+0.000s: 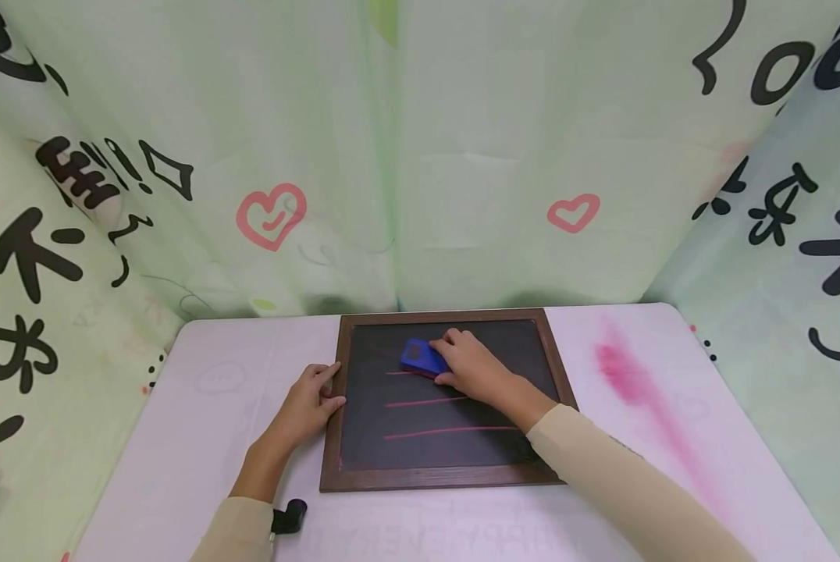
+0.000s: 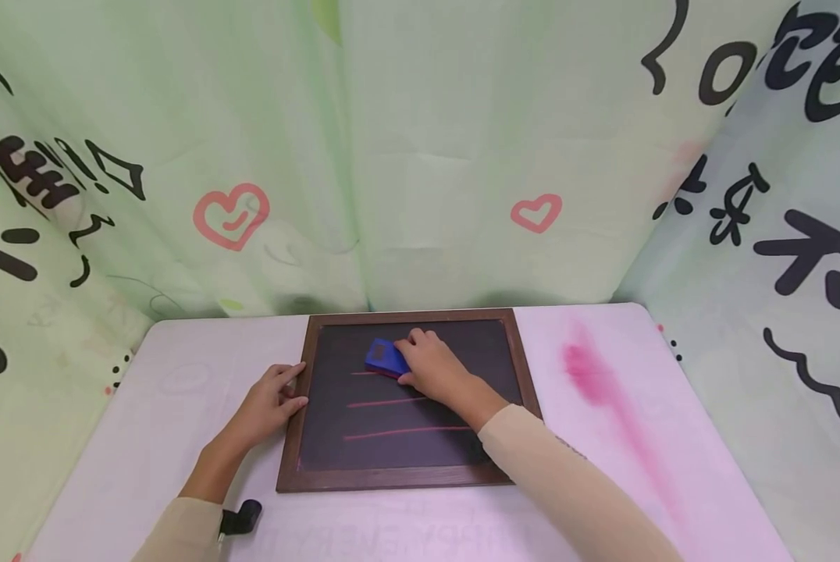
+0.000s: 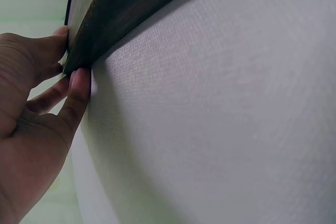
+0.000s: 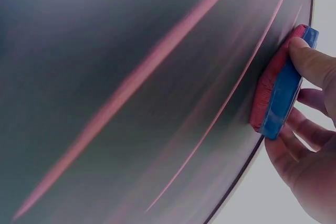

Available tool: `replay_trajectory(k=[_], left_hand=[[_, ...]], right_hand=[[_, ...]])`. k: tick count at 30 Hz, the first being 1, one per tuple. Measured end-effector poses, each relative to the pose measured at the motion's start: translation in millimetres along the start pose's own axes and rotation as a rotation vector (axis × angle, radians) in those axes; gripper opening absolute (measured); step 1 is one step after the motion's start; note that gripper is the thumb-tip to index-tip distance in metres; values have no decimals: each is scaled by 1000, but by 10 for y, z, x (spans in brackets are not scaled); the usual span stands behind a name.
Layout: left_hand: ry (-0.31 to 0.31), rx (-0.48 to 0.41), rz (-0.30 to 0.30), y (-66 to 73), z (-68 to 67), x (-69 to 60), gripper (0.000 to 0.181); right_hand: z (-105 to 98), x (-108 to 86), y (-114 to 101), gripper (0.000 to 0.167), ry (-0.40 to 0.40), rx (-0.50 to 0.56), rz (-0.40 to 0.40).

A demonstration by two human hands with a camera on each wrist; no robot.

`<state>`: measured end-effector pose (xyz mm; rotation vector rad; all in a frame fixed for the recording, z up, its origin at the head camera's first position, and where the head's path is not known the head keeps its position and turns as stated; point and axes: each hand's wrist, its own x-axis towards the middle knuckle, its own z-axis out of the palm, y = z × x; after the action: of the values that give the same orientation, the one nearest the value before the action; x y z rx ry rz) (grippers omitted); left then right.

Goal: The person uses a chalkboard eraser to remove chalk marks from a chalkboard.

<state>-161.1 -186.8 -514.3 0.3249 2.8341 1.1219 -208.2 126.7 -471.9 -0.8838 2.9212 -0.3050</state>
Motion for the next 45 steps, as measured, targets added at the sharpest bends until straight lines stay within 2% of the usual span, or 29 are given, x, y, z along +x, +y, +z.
replay_trajectory(k=[8,14,20,32,45], left_hand=[[0,4,12,31,-25,10,63],[22,4,44,39,-13,19,61],[16,-2,40,44,2,40,61],[16,4,32,9,1,35,61],[24,14,41,3,2,8,61]], right_hand=[[63,235,-278,61,-36,11,-27],[103,331,-478,60,-24,-7,-67],[138,378,-591,60,-19,-42,-86],[163,399,-689,57,-29,-55,-99],[115,325,-603,58,-84,-3,-82]])
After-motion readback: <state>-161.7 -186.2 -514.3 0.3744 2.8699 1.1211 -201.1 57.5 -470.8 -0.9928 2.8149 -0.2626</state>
